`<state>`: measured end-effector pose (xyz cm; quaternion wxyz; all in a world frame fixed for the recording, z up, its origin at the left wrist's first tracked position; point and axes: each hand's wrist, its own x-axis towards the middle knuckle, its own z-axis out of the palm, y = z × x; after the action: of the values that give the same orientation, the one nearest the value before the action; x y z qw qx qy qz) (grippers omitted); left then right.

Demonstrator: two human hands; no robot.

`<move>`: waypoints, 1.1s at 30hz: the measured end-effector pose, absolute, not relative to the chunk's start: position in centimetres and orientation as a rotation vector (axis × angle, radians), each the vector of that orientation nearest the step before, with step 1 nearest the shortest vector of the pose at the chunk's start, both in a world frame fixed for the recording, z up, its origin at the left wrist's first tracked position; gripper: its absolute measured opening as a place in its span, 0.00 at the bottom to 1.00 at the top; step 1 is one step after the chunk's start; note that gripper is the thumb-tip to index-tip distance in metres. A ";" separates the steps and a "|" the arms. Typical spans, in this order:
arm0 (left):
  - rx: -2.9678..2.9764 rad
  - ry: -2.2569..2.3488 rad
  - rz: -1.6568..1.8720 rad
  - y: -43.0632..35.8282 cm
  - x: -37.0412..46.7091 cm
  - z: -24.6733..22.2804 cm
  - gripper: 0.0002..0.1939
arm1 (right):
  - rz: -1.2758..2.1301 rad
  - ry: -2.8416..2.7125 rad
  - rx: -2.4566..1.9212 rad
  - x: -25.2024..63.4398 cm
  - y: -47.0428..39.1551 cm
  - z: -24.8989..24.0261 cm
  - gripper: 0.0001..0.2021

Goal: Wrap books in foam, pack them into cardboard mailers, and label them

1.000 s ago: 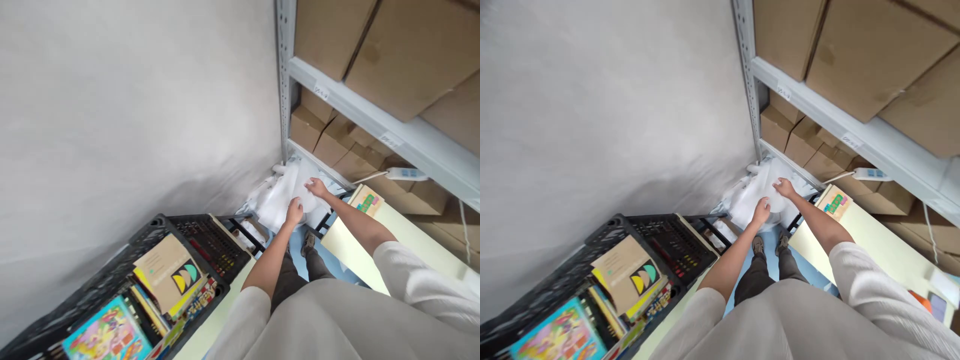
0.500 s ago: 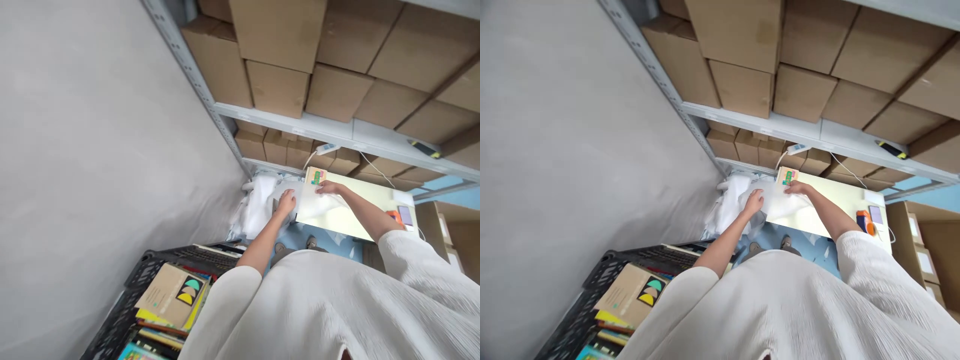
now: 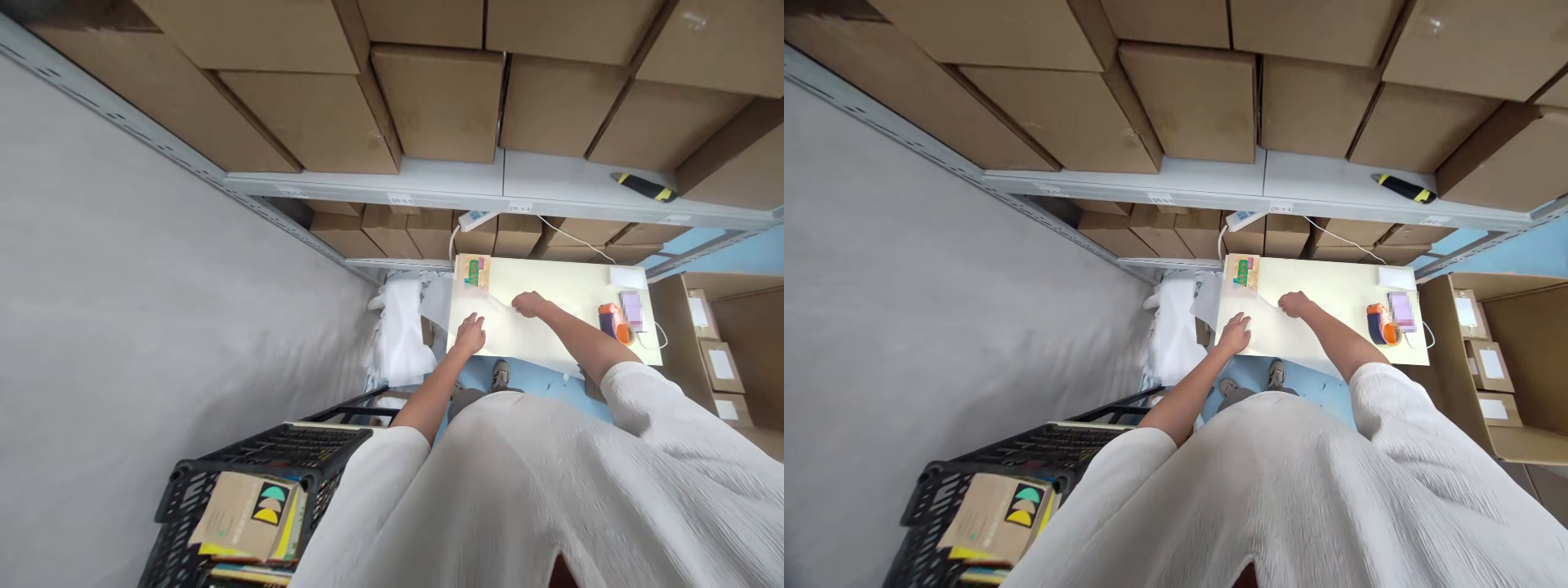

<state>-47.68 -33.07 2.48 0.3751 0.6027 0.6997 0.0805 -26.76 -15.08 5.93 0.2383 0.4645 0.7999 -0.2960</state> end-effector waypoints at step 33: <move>1.502 1.944 -0.233 -35.9 -46.1 0.7 0.24 | -0.759 2.241 1.444 -19.4 -26.0 0.3 0.23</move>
<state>-46.05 -35.92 0.70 0.3307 0.5746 0.7433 -0.0889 -19.38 -26.00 0.29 0.1837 0.5120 0.7948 -0.2692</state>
